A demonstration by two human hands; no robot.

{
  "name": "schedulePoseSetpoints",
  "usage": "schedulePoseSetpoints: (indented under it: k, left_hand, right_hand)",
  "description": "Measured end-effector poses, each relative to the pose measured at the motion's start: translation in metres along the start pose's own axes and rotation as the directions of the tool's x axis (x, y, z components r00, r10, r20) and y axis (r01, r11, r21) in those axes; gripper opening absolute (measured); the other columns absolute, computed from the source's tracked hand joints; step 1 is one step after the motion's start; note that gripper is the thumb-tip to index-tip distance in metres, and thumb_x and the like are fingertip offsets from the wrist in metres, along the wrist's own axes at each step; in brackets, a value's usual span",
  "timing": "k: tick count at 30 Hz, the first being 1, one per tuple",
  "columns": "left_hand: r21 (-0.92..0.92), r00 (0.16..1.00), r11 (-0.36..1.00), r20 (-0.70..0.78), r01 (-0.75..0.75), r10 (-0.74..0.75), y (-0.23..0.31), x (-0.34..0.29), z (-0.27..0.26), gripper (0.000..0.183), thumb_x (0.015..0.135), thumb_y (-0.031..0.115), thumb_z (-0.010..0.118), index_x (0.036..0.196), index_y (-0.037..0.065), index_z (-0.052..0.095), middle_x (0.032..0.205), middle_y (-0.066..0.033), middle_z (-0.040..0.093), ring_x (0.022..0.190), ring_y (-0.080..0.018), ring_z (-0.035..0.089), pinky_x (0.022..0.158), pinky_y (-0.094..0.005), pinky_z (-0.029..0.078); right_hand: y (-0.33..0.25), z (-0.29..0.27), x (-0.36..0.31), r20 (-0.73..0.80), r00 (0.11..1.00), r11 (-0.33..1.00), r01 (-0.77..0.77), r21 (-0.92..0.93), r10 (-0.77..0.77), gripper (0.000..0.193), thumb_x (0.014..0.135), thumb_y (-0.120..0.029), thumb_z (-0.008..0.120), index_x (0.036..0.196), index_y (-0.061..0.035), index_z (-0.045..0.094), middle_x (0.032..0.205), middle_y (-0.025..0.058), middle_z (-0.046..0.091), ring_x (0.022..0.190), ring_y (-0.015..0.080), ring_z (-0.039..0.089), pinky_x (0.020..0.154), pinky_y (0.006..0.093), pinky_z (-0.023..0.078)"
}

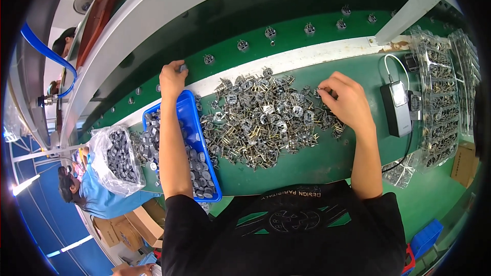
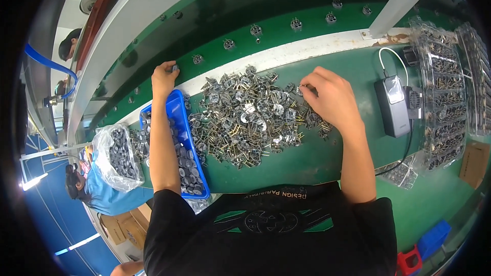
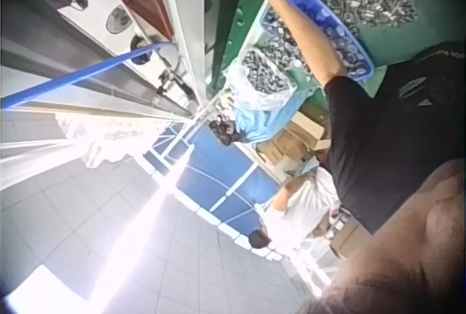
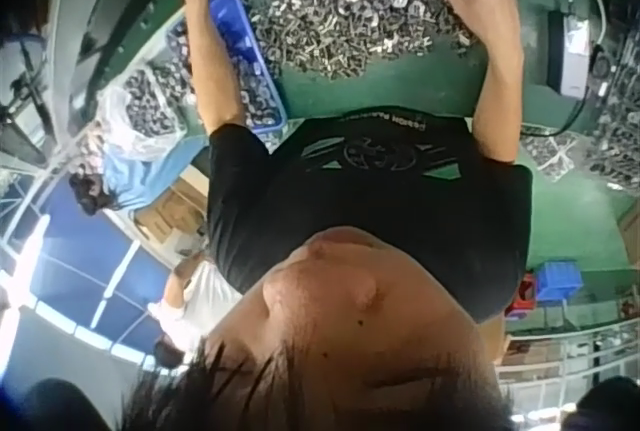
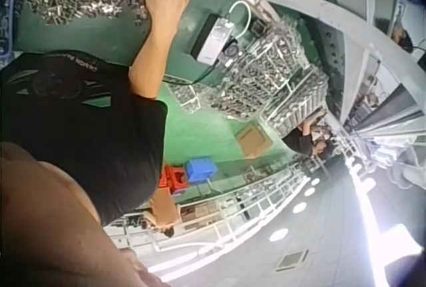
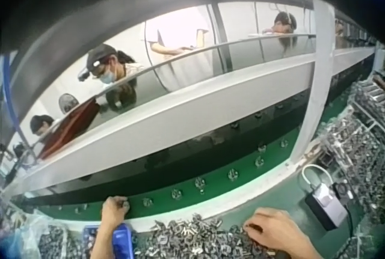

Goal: The person repeatedly takes grey plastic bases and metal components, inserts the metal components into the bases by hand to assemble them, and places items onto the conveyor line.

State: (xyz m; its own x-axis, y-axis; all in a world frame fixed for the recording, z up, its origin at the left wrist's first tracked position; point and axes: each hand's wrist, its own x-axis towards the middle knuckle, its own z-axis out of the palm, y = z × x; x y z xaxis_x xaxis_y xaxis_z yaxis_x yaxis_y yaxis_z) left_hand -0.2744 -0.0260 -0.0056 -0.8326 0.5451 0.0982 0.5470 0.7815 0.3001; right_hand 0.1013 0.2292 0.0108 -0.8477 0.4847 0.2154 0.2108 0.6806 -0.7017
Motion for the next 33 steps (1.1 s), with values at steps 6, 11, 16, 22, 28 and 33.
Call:
schedulePoseSetpoints:
  k: [6, 11, 16, 22, 28, 33]
  left_hand:
    - [-0.419, 0.978, 0.887, -0.012, -0.194, 0.208, 0.097, -0.058, -0.016, 0.036, 0.074, 0.001, 0.068, 0.110, 0.001, 0.066, 0.102, -0.0132, 0.064, 0.083, -0.0186, 0.066, 0.074, -0.0306, 0.053]
    - [-0.640, 0.919, 0.765, 0.251, -0.078, 0.303, 0.160, -0.111, -0.036, 0.037, 0.072, -0.003, 0.068, 0.108, 0.004, 0.068, 0.090, -0.0079, 0.062, 0.076, -0.0143, 0.066, 0.069, -0.0267, 0.054]
    - [-0.717, 0.816, 0.696, 0.370, -0.053, 0.443, 0.188, -0.136, -0.034, 0.041, 0.070, -0.004, 0.071, 0.110, 0.005, 0.069, 0.083, -0.0055, 0.058, 0.069, -0.0114, 0.062, 0.066, -0.0242, 0.053]
    - [-0.744, 0.790, 0.661, 0.346, -0.098, 0.507, 0.193, -0.143, -0.023, 0.041, 0.070, -0.005, 0.070, 0.110, 0.004, 0.069, 0.084, -0.0057, 0.059, 0.070, -0.0114, 0.062, 0.066, -0.0246, 0.052]
    - [-0.768, 0.769, 0.639, 0.382, -0.045, 0.512, 0.192, -0.144, -0.020, 0.041, 0.069, -0.005, 0.069, 0.110, 0.001, 0.068, 0.087, -0.0072, 0.061, 0.071, -0.0126, 0.062, 0.065, -0.0243, 0.052]
    - [-0.790, 0.736, 0.612, 0.439, 0.043, 0.515, 0.191, -0.143, -0.020, 0.041, 0.071, -0.005, 0.070, 0.112, 0.000, 0.068, 0.088, -0.0055, 0.057, 0.074, -0.0099, 0.060, 0.065, -0.0222, 0.051]
  right_hand:
    - [-0.006, 0.005, -0.001, -0.119, 0.993, 0.971, 0.046, 0.236, -0.018, 0.013, 0.077, 0.004, 0.071, 0.088, -0.0005, 0.067, 0.083, 0.0060, 0.063, 0.064, 0.0137, 0.061, 0.054, 0.0247, 0.048]
    - [-0.023, 0.011, -0.003, -0.187, 0.970, 0.906, 0.215, 0.364, -0.156, 0.015, 0.077, 0.001, 0.073, 0.090, -0.0036, 0.068, 0.084, 0.0051, 0.064, 0.063, 0.0152, 0.061, 0.053, 0.0268, 0.047]
    - [-0.038, 0.023, -0.004, -0.276, 0.909, 0.872, 0.389, 0.296, -0.311, 0.016, 0.074, -0.001, 0.075, 0.088, -0.0041, 0.067, 0.083, 0.0062, 0.062, 0.063, 0.0196, 0.061, 0.053, 0.0292, 0.048]
    - [-0.041, 0.031, -0.008, -0.311, 0.861, 0.856, 0.474, 0.206, -0.402, 0.017, 0.073, -0.004, 0.074, 0.085, -0.0073, 0.063, 0.078, 0.0035, 0.060, 0.063, 0.0200, 0.060, 0.050, 0.0302, 0.047]
    - [-0.043, 0.032, -0.010, -0.300, 0.850, 0.857, 0.491, 0.155, -0.433, 0.017, 0.072, -0.004, 0.073, 0.085, -0.0073, 0.062, 0.075, 0.0023, 0.058, 0.061, 0.0195, 0.058, 0.049, 0.0306, 0.045]
    - [-0.046, 0.034, -0.010, -0.315, 0.828, 0.857, 0.509, 0.078, -0.463, 0.019, 0.071, -0.003, 0.072, 0.087, -0.0054, 0.061, 0.075, 0.0031, 0.055, 0.060, 0.0195, 0.057, 0.048, 0.0310, 0.045]
